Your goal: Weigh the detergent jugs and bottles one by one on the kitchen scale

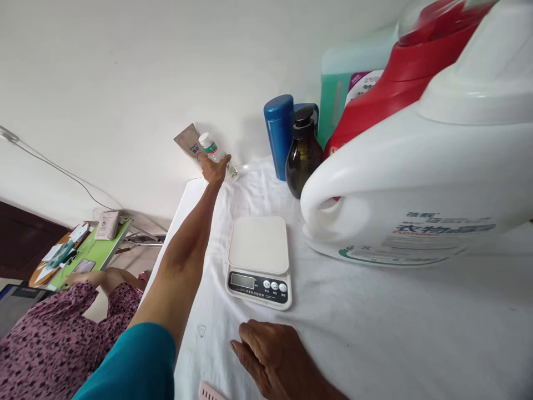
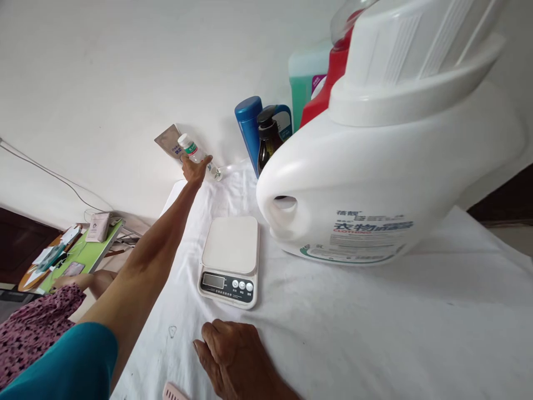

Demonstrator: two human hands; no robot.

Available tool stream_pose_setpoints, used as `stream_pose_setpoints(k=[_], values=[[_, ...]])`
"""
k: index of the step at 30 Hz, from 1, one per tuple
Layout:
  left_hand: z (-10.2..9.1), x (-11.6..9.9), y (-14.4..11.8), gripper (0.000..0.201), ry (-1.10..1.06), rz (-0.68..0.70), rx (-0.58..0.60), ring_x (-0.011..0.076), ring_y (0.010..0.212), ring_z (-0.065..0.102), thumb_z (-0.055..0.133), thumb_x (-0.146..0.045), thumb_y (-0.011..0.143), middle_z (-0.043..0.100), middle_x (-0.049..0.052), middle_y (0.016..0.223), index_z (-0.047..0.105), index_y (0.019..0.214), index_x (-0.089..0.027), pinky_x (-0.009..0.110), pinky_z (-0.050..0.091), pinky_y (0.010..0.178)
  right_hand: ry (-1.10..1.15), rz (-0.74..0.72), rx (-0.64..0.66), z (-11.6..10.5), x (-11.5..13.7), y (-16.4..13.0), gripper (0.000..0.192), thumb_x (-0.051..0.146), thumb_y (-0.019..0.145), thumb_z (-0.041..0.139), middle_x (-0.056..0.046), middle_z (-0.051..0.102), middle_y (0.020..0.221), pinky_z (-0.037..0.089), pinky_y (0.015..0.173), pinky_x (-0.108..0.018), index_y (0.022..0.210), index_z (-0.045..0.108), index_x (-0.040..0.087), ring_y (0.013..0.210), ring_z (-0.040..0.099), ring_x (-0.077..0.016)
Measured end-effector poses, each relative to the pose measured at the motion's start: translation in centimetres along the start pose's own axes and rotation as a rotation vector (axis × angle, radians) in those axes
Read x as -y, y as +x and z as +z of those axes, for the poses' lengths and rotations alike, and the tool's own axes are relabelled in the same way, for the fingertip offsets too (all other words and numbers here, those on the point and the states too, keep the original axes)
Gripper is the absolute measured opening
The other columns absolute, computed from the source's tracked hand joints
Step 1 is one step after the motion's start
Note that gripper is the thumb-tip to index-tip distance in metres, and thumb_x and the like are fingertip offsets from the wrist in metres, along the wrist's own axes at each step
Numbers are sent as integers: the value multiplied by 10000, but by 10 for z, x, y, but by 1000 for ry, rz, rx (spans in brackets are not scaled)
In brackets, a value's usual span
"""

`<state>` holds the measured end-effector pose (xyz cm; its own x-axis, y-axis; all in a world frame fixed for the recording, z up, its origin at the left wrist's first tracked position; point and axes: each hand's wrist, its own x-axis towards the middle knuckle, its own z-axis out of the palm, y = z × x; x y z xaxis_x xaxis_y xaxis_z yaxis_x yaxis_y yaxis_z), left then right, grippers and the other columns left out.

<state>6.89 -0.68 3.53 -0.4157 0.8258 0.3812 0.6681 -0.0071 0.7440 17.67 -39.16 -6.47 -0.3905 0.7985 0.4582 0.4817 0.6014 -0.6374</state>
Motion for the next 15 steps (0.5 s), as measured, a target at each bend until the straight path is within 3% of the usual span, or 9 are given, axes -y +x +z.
stream_pose_setpoints(k=[6, 11, 15], values=[[-69, -9, -44, 588, -229, 227, 147, 258, 978, 680, 886, -478, 642, 700, 79, 1066, 580, 1062, -203, 401, 546, 867, 10, 14, 56, 2, 0, 0, 317, 215, 974, 520, 56, 449, 595, 172, 525, -284, 719, 333, 214, 500, 381, -86], [-135, -37, -107, 571, -282, 407, 341, 217, 877, 680, 894, -476, 639, 723, 51, 981, 635, 1067, -201, 338, 545, 768, 65, 38, 67, 3, -3, 1, 355, 243, 992, 501, 61, 418, 582, 173, 536, -270, 694, 313, 206, 500, 306, -84], [-161, -47, -153, 528, -194, 470, 411, 203, 825, 671, 901, -474, 630, 725, 35, 932, 641, 1002, -204, 312, 523, 708, 94, 79, 103, 2, -2, 4, 377, 259, 992, 517, 57, 432, 583, 180, 558, -267, 675, 324, 197, 517, 324, -86]])
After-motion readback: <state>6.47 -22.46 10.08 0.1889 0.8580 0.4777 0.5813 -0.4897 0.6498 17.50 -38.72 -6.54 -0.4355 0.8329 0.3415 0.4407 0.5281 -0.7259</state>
